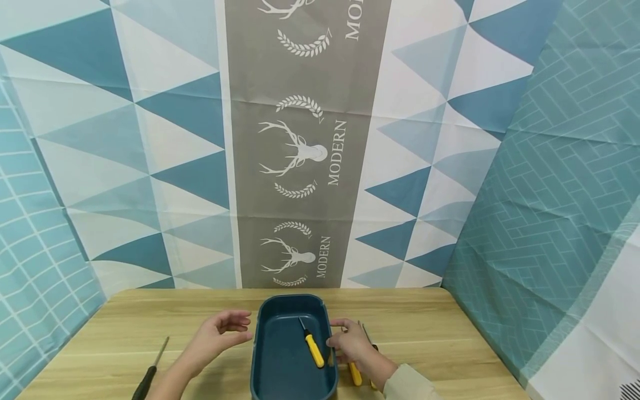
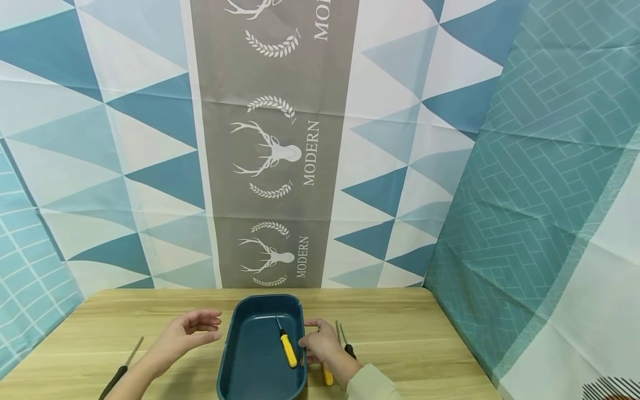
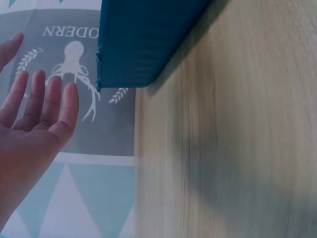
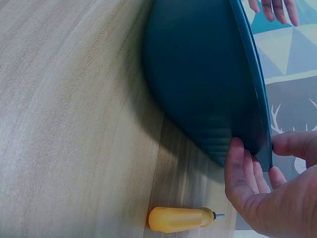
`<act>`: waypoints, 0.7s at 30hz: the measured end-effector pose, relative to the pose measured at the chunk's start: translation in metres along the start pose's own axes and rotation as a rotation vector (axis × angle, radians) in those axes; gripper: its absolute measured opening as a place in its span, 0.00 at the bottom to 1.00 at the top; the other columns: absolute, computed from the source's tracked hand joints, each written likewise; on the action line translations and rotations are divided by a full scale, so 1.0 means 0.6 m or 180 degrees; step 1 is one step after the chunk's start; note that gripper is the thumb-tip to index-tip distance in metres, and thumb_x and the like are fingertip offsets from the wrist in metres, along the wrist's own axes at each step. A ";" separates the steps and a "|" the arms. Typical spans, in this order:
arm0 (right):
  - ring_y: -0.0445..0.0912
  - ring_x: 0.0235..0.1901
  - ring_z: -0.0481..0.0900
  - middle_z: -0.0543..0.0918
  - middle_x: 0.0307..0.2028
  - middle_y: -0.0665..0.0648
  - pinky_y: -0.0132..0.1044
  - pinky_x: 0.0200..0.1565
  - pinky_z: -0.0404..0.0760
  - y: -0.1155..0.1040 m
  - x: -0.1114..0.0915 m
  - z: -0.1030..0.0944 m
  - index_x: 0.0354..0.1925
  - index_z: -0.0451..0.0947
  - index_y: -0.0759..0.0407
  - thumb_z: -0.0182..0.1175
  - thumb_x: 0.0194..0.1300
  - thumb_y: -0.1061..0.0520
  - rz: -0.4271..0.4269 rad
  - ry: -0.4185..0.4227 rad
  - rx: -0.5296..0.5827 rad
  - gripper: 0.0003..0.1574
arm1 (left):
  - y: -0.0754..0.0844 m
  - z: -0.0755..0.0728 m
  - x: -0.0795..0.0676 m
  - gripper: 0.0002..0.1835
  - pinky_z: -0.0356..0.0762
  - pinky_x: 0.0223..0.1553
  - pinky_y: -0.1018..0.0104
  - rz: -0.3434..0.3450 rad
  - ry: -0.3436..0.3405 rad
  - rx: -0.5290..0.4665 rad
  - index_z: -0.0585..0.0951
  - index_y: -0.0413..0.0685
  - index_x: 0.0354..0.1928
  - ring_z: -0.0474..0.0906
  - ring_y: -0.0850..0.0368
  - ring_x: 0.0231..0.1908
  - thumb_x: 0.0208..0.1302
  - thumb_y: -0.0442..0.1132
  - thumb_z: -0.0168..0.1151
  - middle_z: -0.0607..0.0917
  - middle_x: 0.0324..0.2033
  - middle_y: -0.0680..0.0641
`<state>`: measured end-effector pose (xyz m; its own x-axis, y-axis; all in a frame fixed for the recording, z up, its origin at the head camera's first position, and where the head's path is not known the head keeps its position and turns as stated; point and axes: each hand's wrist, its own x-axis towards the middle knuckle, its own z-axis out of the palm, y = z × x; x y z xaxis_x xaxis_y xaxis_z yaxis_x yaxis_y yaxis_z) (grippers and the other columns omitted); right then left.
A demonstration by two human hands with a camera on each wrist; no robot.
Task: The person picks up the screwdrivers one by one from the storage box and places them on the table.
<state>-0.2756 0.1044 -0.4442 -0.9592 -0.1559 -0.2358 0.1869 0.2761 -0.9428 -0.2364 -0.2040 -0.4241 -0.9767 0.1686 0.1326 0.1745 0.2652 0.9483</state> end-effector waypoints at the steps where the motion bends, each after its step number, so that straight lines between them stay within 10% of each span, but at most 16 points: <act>1: 0.49 0.31 0.73 0.75 0.34 0.60 0.38 0.28 0.80 0.000 0.000 0.000 0.59 0.67 0.65 0.58 0.55 0.67 0.0000 -0.0006 0.0004 0.31 | 0.000 0.001 0.001 0.28 0.78 0.42 0.71 -0.0011 0.0007 -0.0016 0.72 0.34 0.57 0.79 0.55 0.43 0.57 0.41 0.66 0.80 0.47 0.39; 21: 0.49 0.30 0.72 0.75 0.35 0.60 0.40 0.29 0.80 -0.001 -0.001 0.000 0.59 0.67 0.64 0.58 0.55 0.66 0.0046 -0.0033 0.0027 0.31 | 0.002 0.034 0.023 0.29 0.78 0.41 0.70 0.0047 -0.0064 -0.0119 0.72 0.34 0.57 0.78 0.55 0.43 0.56 0.41 0.67 0.80 0.47 0.39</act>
<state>-0.2753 0.1041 -0.4437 -0.9541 -0.1617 -0.2519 0.2027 0.2704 -0.9412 -0.2474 -0.1816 -0.4268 -0.9713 0.1913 0.1413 0.1838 0.2270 0.9564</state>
